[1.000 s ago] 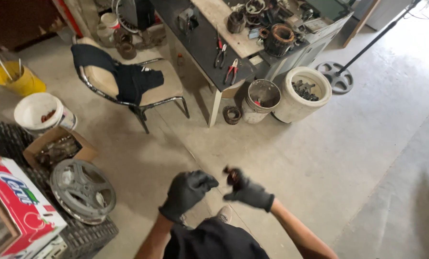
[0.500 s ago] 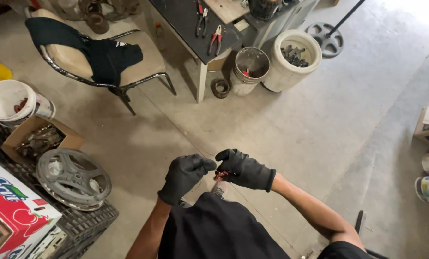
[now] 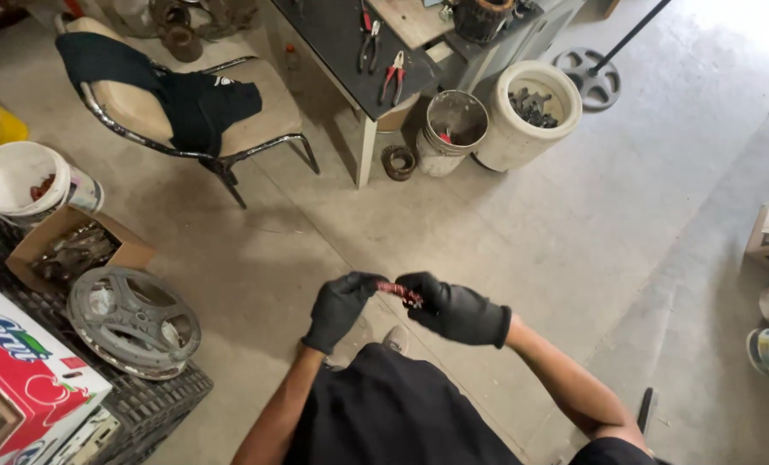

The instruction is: Repairing an electrical component by stripping wires and fastening them to terminals using tools

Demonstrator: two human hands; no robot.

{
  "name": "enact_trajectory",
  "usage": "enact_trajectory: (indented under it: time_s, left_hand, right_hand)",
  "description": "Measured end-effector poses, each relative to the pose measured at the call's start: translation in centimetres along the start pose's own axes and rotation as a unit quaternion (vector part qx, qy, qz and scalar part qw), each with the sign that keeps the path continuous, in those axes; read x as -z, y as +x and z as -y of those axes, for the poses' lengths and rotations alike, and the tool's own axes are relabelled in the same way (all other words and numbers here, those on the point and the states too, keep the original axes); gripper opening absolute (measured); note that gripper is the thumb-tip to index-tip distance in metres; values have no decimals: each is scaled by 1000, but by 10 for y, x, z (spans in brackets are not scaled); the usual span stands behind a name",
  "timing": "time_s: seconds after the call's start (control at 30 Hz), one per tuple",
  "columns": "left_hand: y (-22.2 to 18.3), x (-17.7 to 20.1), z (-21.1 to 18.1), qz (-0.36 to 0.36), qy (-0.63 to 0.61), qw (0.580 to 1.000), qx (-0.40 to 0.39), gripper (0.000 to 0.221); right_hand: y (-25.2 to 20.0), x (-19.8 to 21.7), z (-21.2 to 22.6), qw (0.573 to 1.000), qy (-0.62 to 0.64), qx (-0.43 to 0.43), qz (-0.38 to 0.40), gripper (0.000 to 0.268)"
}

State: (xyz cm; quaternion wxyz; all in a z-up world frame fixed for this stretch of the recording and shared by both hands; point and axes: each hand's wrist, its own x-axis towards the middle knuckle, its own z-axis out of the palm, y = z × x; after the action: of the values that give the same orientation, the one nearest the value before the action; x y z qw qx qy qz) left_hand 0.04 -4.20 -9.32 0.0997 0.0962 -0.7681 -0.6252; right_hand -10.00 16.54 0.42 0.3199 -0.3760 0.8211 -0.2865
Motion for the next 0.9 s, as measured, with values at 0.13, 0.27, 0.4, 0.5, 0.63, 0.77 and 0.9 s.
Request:
enact_trajectory:
  time_s: [0.13, 0.27, 0.4, 0.5, 0.63, 0.77, 0.9]
  left_hand:
    - [-8, -15, -21, -44, 6, 995, 89, 14]
    - [-16, -9, -33, -36, 259, 963, -68, 14]
    - [3, 27, -38, 27, 342, 928, -144, 11]
    - [20, 42, -25, 74, 312, 924, -209, 15]
    - [13, 27, -19, 52, 212, 962, -166, 32]
    - [6, 29, -48, 58, 330, 906, -260, 13]
    - [15, 37, -28, 76, 333, 885, -316, 21]
  right_hand:
    - [25, 7, -20, 994, 106, -11, -37, 56]
    - [45, 4, -27, 989, -130, -20, -69, 51]
    - [41, -33, -69, 970, -241, 10, -19, 39]
    - [21, -42, -43, 941, -297, 160, -33, 40]
    - [40, 6, -20, 927, -281, 189, -161, 38]
    - [26, -10, -35, 924, -321, 179, -109, 35]
    - [2, -11, -13, 922, -303, 235, 56, 20]
